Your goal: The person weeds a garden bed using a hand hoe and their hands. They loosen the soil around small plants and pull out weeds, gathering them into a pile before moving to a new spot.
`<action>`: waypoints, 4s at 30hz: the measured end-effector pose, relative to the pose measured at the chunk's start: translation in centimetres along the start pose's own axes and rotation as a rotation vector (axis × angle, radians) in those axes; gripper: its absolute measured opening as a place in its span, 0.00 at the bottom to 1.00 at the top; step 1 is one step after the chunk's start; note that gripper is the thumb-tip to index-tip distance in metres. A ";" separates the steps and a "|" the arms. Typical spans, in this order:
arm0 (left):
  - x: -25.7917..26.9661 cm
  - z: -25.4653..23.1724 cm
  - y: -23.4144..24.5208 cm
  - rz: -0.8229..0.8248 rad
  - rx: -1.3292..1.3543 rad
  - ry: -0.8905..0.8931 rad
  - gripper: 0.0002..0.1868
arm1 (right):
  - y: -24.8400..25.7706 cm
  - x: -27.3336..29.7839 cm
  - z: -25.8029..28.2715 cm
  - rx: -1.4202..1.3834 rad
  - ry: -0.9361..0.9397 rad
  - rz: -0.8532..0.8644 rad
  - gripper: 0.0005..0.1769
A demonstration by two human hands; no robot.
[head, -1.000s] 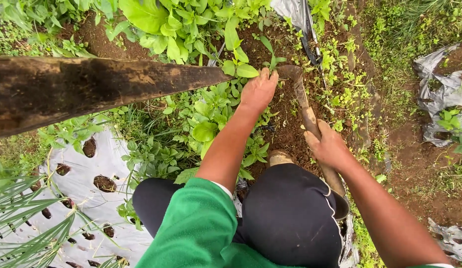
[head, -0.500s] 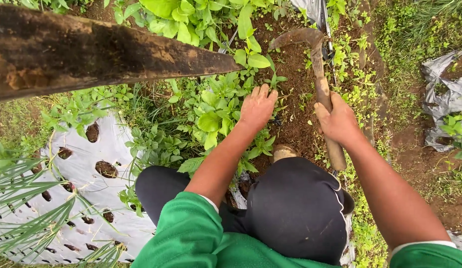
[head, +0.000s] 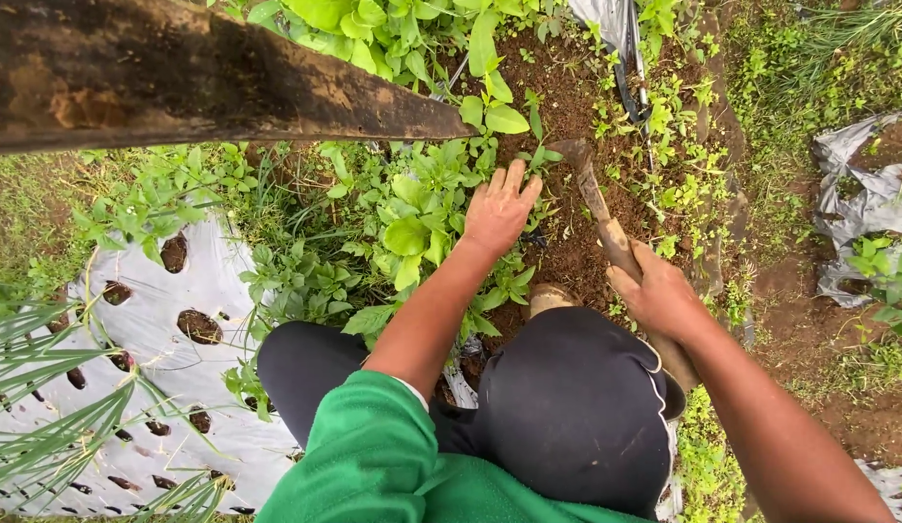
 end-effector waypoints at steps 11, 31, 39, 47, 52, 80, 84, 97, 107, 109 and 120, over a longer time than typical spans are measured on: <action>-1.0 2.1 -4.8 -0.174 0.085 0.049 0.18 | -0.9 -5.1 4.4 -0.090 0.196 -0.105 0.30; -1.2 1.2 -3.6 -0.216 0.040 0.035 0.19 | 4.8 -5.1 3.2 -0.255 0.205 -0.291 0.25; -1.8 0.7 -2.0 -0.055 0.008 0.043 0.25 | 0.3 -1.3 -0.2 -0.108 0.017 -0.122 0.31; -1.7 -0.4 -1.6 -0.077 -0.028 -0.038 0.39 | -1.5 1.1 -3.9 -0.004 -0.076 -0.152 0.37; -1.6 0.5 -3.6 -0.019 0.043 -0.017 0.27 | 1.8 -0.4 -2.6 -0.158 -0.025 -0.314 0.33; -6.5 -1.9 -6.4 0.079 0.030 -0.077 0.15 | 2.3 -6.2 -4.7 -0.702 0.250 -0.375 0.26; -4.8 -1.6 -3.2 0.068 0.121 0.021 0.22 | 2.2 -6.9 -4.4 -0.675 0.276 -0.386 0.27; -5.4 1.7 -4.4 -0.191 0.914 0.395 0.26 | -1.9 -10.3 5.0 -0.275 0.531 -0.216 0.19; -5.5 3.2 -5.0 -0.272 0.802 0.409 0.26 | 7.6 -19.8 7.9 -0.021 0.286 -0.429 0.28; -5.0 3.3 -4.7 -0.278 0.809 0.409 0.25 | 7.7 -20.6 7.2 -0.046 0.261 -0.418 0.16; -4.7 3.3 -5.4 -0.157 0.911 0.369 0.24 | 5.3 -8.3 4.0 -0.085 0.284 -0.248 0.08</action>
Point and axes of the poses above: each hand's wrist, its own x-axis away from the middle knuckle, its own y-axis out of the back of the hand, z = x × y, the point moved 10 cm from there along -x, towards the middle knuckle
